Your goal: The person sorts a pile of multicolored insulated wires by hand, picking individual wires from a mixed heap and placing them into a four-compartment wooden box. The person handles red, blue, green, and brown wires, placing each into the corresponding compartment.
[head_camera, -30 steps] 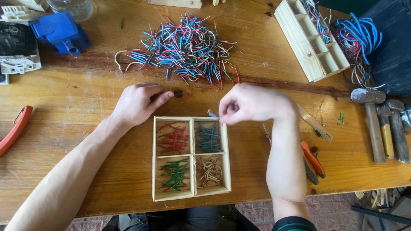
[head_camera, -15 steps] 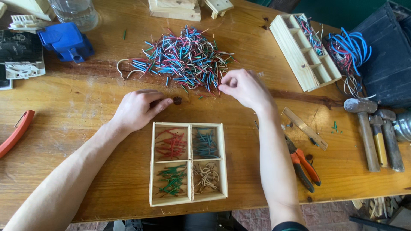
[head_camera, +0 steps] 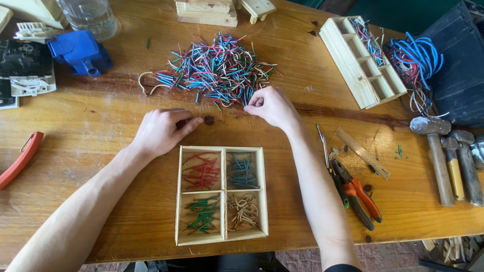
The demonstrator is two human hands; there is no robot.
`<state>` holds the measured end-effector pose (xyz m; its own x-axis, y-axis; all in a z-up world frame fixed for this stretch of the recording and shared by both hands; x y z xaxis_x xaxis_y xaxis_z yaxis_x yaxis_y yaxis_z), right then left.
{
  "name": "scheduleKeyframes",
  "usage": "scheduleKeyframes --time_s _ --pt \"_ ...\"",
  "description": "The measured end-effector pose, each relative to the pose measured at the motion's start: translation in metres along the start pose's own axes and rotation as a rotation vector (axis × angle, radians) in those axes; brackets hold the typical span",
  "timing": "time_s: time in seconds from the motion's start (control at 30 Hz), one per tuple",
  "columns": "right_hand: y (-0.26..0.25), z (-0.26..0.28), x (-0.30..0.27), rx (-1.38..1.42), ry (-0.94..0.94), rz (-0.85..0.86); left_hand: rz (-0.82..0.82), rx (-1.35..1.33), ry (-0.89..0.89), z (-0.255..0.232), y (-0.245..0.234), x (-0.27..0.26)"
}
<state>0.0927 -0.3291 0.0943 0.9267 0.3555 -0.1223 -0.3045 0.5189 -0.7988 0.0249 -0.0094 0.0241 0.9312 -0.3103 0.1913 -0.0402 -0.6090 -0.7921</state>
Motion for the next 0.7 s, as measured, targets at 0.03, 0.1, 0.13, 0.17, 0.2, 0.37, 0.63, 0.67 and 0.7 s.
scheduleKeyframes --time_s 0.03,0.1,0.13,0.17,0.2,0.37,0.63,0.67,0.7 --pt "0.004 -0.007 0.003 0.002 0.0 0.004 0.002 0.0 -0.004 0.001 0.001 -0.001" --pt "0.011 -0.022 0.009 -0.014 0.028 -0.004 0.001 -0.007 0.006 0.001 0.002 -0.001" --pt "0.006 -0.021 0.007 -0.013 0.03 -0.003 0.003 -0.007 0.005 0.001 0.0 0.0" --pt "0.0 -0.022 0.005 -0.035 0.072 -0.01 0.005 -0.003 0.008 0.0 -0.001 0.0" --pt "-0.005 -0.023 0.0 -0.059 0.119 -0.016 0.01 -0.003 0.012 -0.002 -0.001 -0.001" --pt "0.0 -0.014 0.005 0.008 0.132 -0.068 -0.011 0.0 0.016 -0.005 -0.002 0.003" --pt "-0.018 -0.04 0.003 -0.054 0.161 -0.062 0.0 0.03 0.007 -0.002 -0.002 0.0" --pt "-0.029 -0.037 -0.003 -0.055 0.145 -0.066 0.005 0.027 0.004 -0.004 -0.002 0.0" --pt "-0.039 -0.035 -0.009 -0.057 0.128 -0.069 0.01 0.025 0.001 -0.005 -0.003 0.0"
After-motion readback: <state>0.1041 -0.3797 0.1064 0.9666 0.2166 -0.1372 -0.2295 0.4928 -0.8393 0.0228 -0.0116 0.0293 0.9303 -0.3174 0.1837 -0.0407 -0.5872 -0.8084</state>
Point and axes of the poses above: each hand's wrist, its own x-axis towards the middle knuckle, its own y-axis out of the palm, z = x × y, the point moved 3 cm from there along x, towards the middle knuckle, and after that the axes turned 2 degrees about -y, right-handed, at the moved point
